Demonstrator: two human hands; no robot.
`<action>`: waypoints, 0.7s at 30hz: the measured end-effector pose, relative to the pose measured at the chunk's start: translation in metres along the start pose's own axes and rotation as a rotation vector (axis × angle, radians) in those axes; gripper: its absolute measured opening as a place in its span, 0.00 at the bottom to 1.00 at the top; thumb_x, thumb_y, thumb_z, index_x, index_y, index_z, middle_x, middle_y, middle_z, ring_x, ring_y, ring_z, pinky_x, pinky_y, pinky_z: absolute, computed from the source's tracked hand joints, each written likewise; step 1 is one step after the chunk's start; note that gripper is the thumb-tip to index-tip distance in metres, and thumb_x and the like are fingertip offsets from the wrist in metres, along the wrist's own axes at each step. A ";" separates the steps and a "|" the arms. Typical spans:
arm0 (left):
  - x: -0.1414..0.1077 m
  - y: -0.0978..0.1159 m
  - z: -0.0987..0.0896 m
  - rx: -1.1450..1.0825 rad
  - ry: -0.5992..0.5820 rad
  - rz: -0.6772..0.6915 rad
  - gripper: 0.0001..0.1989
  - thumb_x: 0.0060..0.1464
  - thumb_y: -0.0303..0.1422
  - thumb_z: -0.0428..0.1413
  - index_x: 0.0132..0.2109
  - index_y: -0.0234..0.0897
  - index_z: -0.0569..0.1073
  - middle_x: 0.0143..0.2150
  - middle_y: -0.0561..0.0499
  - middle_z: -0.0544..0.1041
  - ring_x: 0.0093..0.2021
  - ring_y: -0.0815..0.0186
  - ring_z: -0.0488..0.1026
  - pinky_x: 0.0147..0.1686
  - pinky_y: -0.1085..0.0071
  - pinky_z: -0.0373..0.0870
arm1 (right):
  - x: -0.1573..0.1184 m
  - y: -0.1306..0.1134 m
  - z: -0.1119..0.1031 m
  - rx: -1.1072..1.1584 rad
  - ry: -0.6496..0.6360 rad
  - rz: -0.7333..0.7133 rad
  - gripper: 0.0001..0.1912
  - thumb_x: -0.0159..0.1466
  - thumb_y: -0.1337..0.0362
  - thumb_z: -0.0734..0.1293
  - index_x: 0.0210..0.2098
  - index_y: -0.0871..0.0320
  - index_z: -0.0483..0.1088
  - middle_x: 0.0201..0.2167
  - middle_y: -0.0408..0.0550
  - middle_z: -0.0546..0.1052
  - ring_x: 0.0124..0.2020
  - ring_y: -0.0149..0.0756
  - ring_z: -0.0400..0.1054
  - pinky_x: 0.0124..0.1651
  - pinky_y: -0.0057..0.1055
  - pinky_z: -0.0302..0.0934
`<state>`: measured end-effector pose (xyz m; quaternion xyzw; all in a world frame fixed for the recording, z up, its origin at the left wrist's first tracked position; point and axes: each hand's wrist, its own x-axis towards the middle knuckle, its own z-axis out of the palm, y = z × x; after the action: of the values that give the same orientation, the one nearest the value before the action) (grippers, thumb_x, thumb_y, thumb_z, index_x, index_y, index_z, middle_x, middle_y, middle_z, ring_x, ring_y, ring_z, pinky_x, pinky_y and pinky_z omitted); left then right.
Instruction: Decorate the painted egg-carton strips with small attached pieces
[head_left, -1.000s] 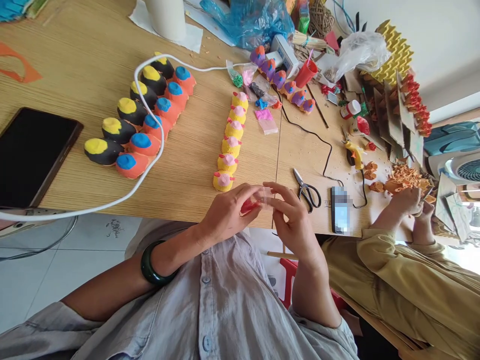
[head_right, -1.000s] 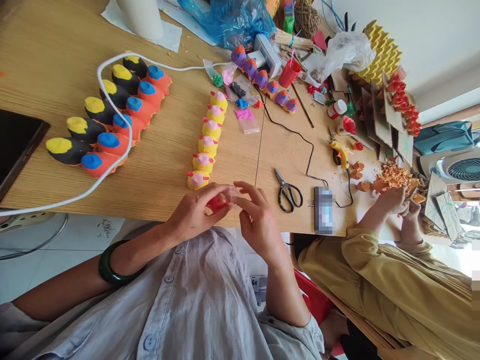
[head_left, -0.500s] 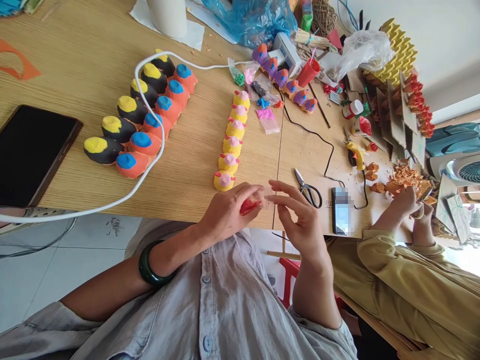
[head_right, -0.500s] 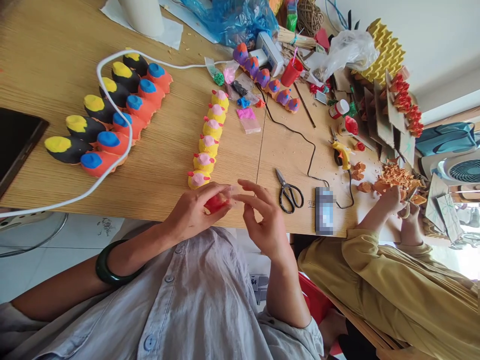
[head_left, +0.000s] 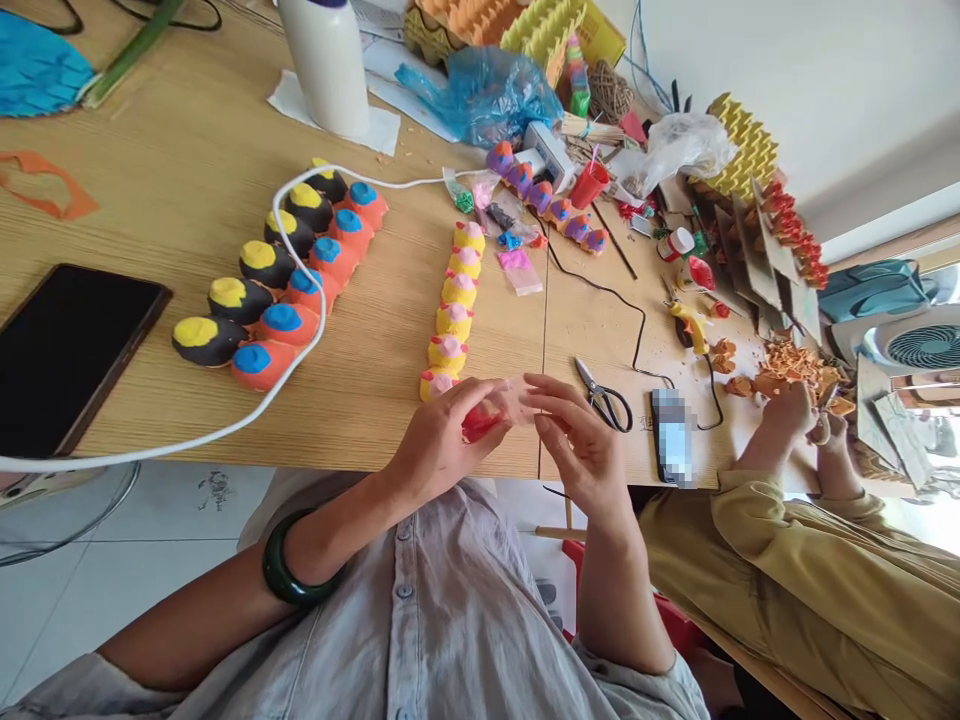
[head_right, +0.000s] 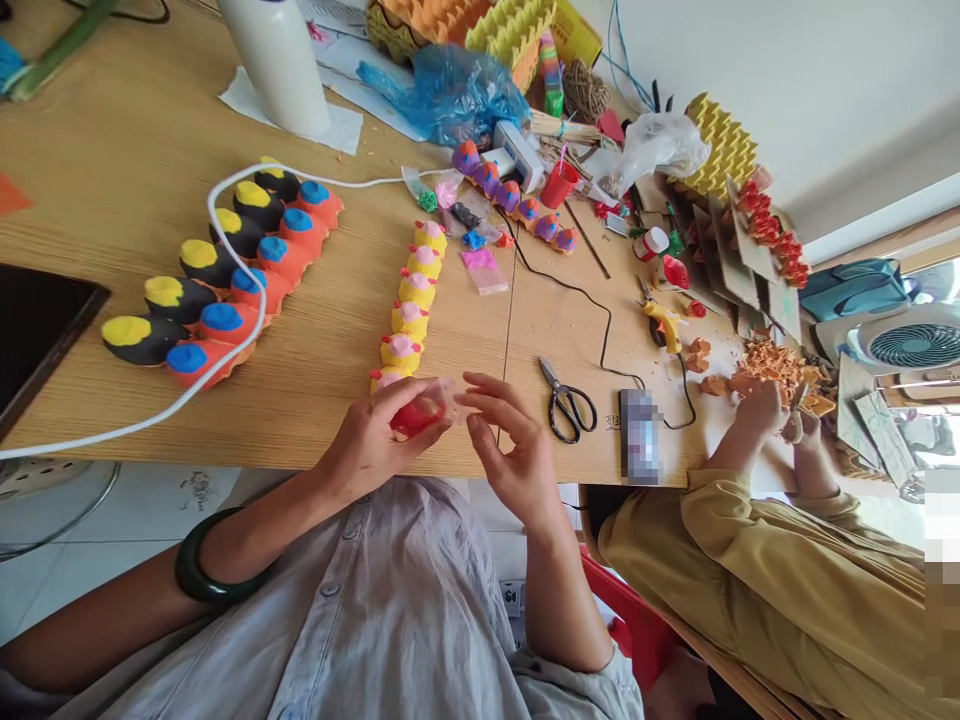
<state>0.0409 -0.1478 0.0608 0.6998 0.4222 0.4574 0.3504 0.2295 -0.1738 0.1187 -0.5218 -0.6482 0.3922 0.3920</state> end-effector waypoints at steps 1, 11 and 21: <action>0.000 0.000 0.000 -0.006 0.006 -0.016 0.13 0.63 0.31 0.63 0.54 0.34 0.76 0.42 0.47 0.85 0.40 0.64 0.82 0.44 0.71 0.78 | 0.000 0.000 0.000 -0.007 0.012 -0.002 0.11 0.73 0.64 0.67 0.50 0.50 0.81 0.60 0.53 0.79 0.64 0.42 0.72 0.60 0.39 0.72; 0.010 0.016 -0.007 -0.403 -0.126 -0.344 0.14 0.57 0.41 0.66 0.42 0.35 0.79 0.34 0.51 0.81 0.33 0.68 0.77 0.33 0.77 0.73 | 0.001 0.007 0.007 0.047 0.071 0.016 0.03 0.70 0.66 0.71 0.40 0.55 0.79 0.42 0.48 0.81 0.40 0.32 0.77 0.40 0.28 0.75; 0.020 0.014 -0.012 -0.407 -0.030 -0.378 0.16 0.63 0.44 0.60 0.37 0.34 0.82 0.34 0.49 0.84 0.34 0.66 0.80 0.37 0.75 0.74 | 0.013 0.012 0.014 0.355 0.153 0.200 0.15 0.62 0.53 0.78 0.40 0.55 0.76 0.34 0.42 0.77 0.30 0.29 0.74 0.33 0.28 0.74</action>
<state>0.0384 -0.1343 0.0838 0.5305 0.4395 0.4488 0.5692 0.2193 -0.1609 0.1031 -0.5344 -0.4825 0.4965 0.4849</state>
